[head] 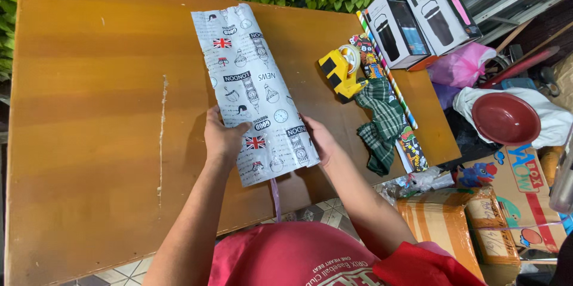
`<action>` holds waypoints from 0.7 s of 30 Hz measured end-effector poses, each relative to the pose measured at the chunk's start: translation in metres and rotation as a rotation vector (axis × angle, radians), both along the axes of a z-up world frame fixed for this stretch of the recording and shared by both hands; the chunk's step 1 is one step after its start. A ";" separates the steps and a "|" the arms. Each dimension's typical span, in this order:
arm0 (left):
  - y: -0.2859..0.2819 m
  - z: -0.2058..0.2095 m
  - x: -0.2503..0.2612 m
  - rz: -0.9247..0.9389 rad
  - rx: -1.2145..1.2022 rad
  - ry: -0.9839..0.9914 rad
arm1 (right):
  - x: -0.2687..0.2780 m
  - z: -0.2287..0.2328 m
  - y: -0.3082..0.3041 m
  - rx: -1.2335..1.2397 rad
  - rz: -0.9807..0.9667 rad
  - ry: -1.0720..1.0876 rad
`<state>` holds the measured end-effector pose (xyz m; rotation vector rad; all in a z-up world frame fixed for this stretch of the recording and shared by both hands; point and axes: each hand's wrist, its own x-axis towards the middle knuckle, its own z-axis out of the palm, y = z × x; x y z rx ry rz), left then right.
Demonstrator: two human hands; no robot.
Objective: The person finishes taping a wrapped gift and places it on a stack. They then wipe the table with a cloth, unroll wrapping paper, wipe the paper and a beverage cup box, and begin wrapping the box with the paper.
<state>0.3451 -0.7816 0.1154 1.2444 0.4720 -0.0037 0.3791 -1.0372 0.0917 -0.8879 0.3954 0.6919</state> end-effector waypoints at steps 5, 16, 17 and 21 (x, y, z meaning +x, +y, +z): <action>0.023 -0.002 -0.002 -0.034 0.069 0.003 | 0.003 -0.015 0.012 0.130 0.074 -0.010; 0.073 0.013 -0.007 -0.044 0.384 0.029 | 0.036 0.014 -0.012 0.059 0.057 0.007; 0.077 0.014 -0.008 -0.060 0.420 0.069 | 0.036 0.014 -0.013 0.047 0.037 0.009; 0.083 0.017 -0.014 -0.061 0.539 0.069 | 0.037 0.003 -0.022 -0.022 0.148 0.000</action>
